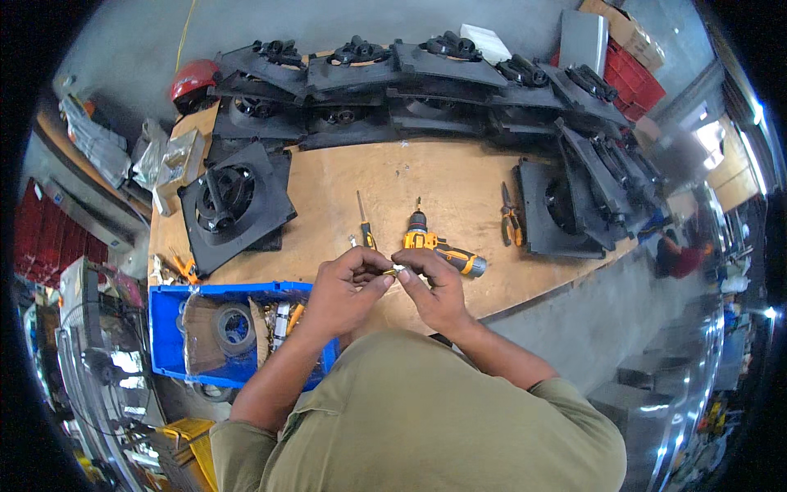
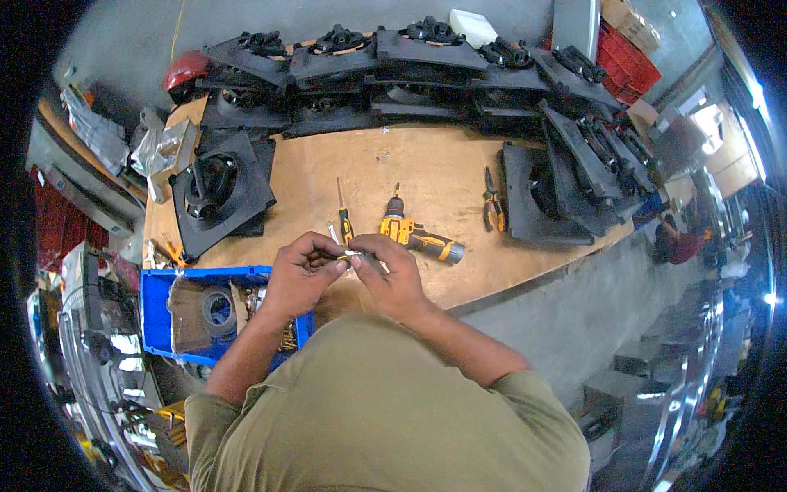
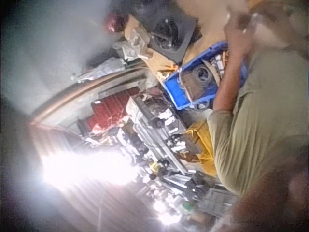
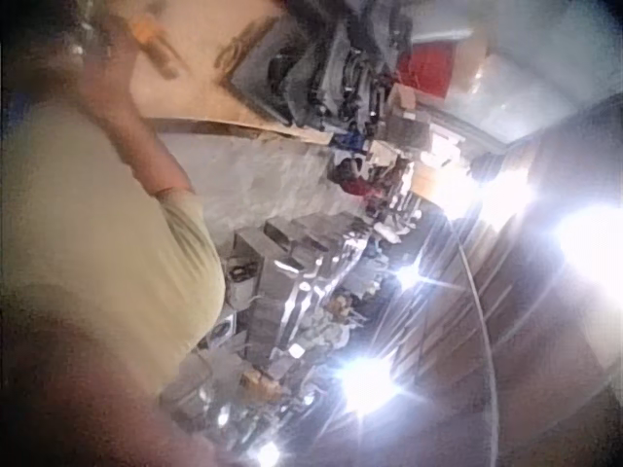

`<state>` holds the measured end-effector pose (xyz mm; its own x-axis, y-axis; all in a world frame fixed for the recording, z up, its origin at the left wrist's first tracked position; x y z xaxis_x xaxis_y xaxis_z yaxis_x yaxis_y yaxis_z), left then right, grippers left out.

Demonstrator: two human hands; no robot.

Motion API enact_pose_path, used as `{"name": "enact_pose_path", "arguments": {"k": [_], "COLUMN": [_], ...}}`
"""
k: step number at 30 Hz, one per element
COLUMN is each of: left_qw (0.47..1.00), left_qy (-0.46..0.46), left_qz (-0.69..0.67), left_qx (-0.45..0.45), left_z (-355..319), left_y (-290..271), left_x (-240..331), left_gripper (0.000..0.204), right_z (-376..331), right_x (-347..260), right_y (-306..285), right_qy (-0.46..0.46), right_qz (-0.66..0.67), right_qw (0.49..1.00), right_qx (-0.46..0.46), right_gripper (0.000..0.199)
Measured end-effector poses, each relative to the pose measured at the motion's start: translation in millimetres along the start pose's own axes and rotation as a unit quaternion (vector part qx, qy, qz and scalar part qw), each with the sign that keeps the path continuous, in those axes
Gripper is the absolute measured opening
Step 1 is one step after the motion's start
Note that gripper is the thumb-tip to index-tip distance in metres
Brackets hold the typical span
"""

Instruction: The person assembles a black plastic fan housing with a fan blade, then uses an angle grinder to smooth a metal rod, and finally wraps the rod with white tape. The work takes place at a wooden workbench and a metal table in a workshop.

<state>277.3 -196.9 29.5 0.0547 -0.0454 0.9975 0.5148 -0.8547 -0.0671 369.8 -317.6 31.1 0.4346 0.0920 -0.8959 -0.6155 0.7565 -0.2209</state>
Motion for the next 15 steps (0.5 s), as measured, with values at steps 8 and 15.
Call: {"name": "enact_pose_path", "arguments": {"k": [8, 15], "left_qw": [0.984, 0.961], "left_qy": [-0.036, -0.057], "left_qz": [-0.168, -0.257], "left_qx": [-0.046, -0.082], "left_z": [8.6, 9.5], "left_y": [15.8, 11.6], "left_x": [-22.1, -36.2], "left_gripper": [0.028, 0.029], "right_z": [-7.9, -7.9], "right_x": [-28.3, -50.6], "right_y": [-15.1, -8.0], "right_qy": [-0.119, -0.206], "right_qz": [-0.075, -0.135], "right_qw": [0.989, 0.969], "right_qx": [0.036, 0.02], "right_gripper": [0.02, 0.024]}}
Point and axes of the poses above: each hand's wrist, its own z-axis towards the middle knuckle, its own y-axis out of the palm, x = y × z, the point moved 8 cm from there along z, towards the middle knuckle, and after that the axes turned 6 degrees about x, right-handed, at the moved point
